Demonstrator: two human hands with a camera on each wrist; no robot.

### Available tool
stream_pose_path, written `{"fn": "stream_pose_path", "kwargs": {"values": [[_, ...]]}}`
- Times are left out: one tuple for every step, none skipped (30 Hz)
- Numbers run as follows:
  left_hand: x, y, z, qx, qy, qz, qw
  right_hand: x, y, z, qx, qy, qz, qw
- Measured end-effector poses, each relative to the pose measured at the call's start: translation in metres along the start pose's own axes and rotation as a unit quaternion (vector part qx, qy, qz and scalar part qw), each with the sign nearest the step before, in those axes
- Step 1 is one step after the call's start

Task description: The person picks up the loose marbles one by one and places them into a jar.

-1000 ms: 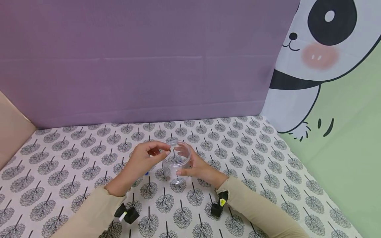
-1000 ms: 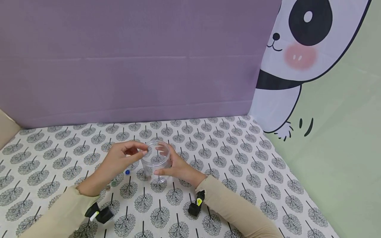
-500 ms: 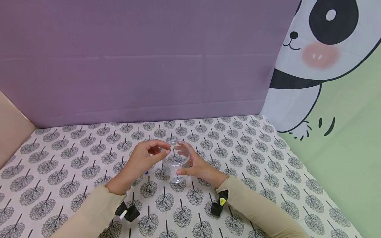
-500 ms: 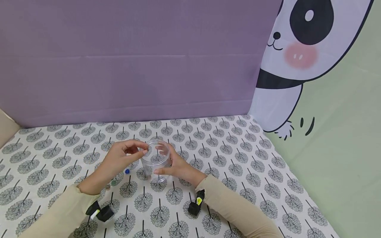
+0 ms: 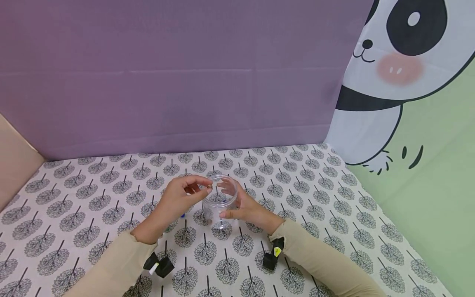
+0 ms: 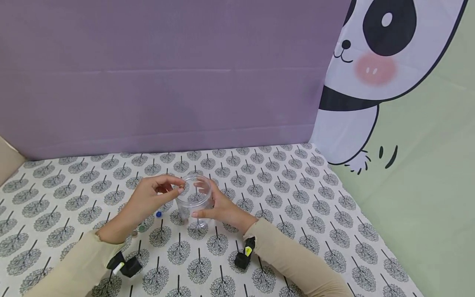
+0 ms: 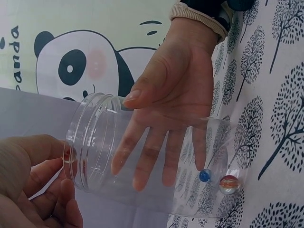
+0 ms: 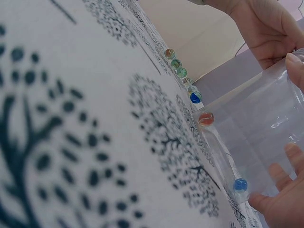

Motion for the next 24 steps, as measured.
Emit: {"fn": "stream_pose_path", "kwargs": {"values": [[0.0000,0.0001,-0.0001,0.000,0.000,0.000,1.0000,-0.0001,0.0001,0.0000,0.000,0.000,-0.001,1.0000],[-0.0001,-0.0001,-0.0002,0.000,0.000,0.000,1.0000,-0.0001,0.0003,-0.0001,0.000,0.000,-0.001,1.0000],[-0.0003,-0.0005,-0.0002,0.001,0.000,-0.001,1.0000,-0.0001,0.0003,-0.0001,0.001,0.000,-0.002,1.0000],[-0.0003,-0.0010,-0.0002,0.002,0.000,-0.002,1.0000,0.0000,0.0002,-0.0003,0.003,0.001,-0.001,1.0000],[-0.0003,-0.0015,0.0000,0.003,0.000,-0.002,1.0000,0.0000,0.0000,-0.0004,0.004,0.001,-0.001,1.0000],[-0.0004,-0.0021,0.0000,0.003,-0.001,-0.003,1.0000,0.0000,0.0001,-0.0005,0.006,0.002,-0.002,1.0000],[-0.0006,-0.0027,-0.0001,0.004,0.000,-0.004,1.0000,-0.0001,-0.0001,-0.0006,0.008,0.002,-0.002,1.0000],[-0.0008,-0.0033,-0.0002,0.005,-0.001,-0.005,1.0000,-0.0001,-0.0002,-0.0006,0.009,0.002,-0.003,0.9999],[-0.0009,-0.0038,-0.0003,0.005,0.000,-0.006,1.0000,-0.0001,-0.0004,-0.0007,0.011,0.002,-0.004,0.9999],[-0.0010,-0.0040,-0.0004,0.005,0.000,-0.005,1.0000,-0.0002,-0.0005,-0.0007,0.011,0.003,-0.004,0.9999],[-0.0010,-0.0039,-0.0004,0.004,0.000,-0.005,1.0000,-0.0003,-0.0005,-0.0007,0.011,0.003,-0.004,0.9999],[-0.0009,-0.0039,-0.0004,0.004,0.000,-0.005,1.0000,-0.0002,-0.0003,-0.0008,0.010,0.003,-0.003,0.9999],[-0.0008,-0.0038,-0.0004,0.003,0.000,-0.005,1.0000,-0.0002,-0.0002,-0.0009,0.010,0.002,-0.001,0.9999],[-0.0007,-0.0036,-0.0003,0.003,0.001,-0.005,1.0000,-0.0001,-0.0001,-0.0010,0.010,0.003,0.000,0.9999],[-0.0005,-0.0034,-0.0003,0.003,0.002,-0.005,1.0000,0.0000,0.0000,-0.0011,0.011,0.002,0.002,0.9999],[-0.0003,-0.0032,-0.0002,0.002,0.002,-0.004,1.0000,0.0002,0.0005,-0.0013,0.009,0.002,0.003,0.9999],[-0.0002,-0.0030,-0.0002,0.002,0.002,-0.004,1.0000,0.0004,0.0008,-0.0014,0.009,0.002,0.004,1.0000],[0.0000,-0.0029,-0.0002,0.001,0.003,-0.003,1.0000,0.0004,0.0010,-0.0015,0.009,0.000,0.003,1.0000],[-0.0001,-0.0029,-0.0005,0.000,0.003,-0.003,1.0000,0.0004,0.0010,-0.0014,0.009,0.001,0.003,1.0000],[-0.0002,-0.0030,-0.0007,-0.001,0.003,-0.003,1.0000,0.0004,0.0010,-0.0014,0.007,0.001,0.002,1.0000],[-0.0004,-0.0030,-0.0010,-0.003,0.003,-0.003,1.0000,0.0003,0.0012,-0.0014,0.007,0.000,0.001,1.0000],[-0.0004,-0.0030,-0.0011,-0.004,0.002,-0.003,1.0000,0.0003,0.0012,-0.0013,0.006,0.000,0.001,1.0000],[-0.0005,-0.0031,-0.0013,-0.006,0.002,-0.004,1.0000,0.0002,0.0011,-0.0012,0.006,0.000,0.000,1.0000],[-0.0005,-0.0031,-0.0014,-0.008,0.002,-0.004,1.0000,0.0001,0.0009,-0.0011,0.006,0.000,0.000,1.0000]]}}
Point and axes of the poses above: each hand's wrist, its own z-axis towards the middle knuckle, its own x-axis out of the palm, y = z × x, the point moved 5 cm from there along z, towards the middle knuckle, and after that the axes turned 1 degree about -z, right-handed, at the moved point
